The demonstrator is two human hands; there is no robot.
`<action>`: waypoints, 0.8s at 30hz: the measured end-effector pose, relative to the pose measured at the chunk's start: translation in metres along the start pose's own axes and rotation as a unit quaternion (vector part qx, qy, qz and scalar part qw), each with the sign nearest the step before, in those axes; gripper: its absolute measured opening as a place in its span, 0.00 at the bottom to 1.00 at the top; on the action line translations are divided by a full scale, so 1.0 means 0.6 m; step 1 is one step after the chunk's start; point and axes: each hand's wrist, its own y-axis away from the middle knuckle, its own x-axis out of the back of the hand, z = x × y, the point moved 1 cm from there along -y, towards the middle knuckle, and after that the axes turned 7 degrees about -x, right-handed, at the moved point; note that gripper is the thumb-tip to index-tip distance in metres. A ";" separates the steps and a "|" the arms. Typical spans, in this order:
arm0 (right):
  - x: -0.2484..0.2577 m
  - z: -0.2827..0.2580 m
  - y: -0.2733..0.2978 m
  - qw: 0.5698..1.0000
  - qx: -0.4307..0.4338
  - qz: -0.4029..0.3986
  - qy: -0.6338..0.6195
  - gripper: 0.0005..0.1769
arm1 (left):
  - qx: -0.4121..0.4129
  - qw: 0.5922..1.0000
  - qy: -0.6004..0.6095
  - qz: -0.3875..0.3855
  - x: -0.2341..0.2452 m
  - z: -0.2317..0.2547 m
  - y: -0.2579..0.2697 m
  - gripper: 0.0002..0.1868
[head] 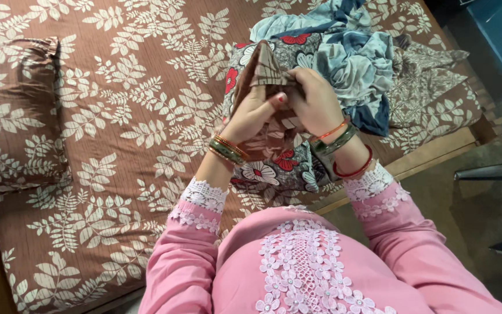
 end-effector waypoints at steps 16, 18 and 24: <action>0.180 0.072 -0.043 0.996 0.058 0.050 -0.040 0.24 | 0.243 0.823 0.027 0.513 0.324 -0.216 0.138 0.23; 0.194 0.076 -0.066 0.979 -0.164 -0.123 -0.002 0.24 | 0.245 0.818 -0.004 0.521 0.350 -0.206 0.140 0.23; 0.187 0.083 -0.165 0.966 -0.077 -0.243 0.043 0.20 | 0.256 0.808 -0.128 0.515 0.425 -0.181 0.164 0.23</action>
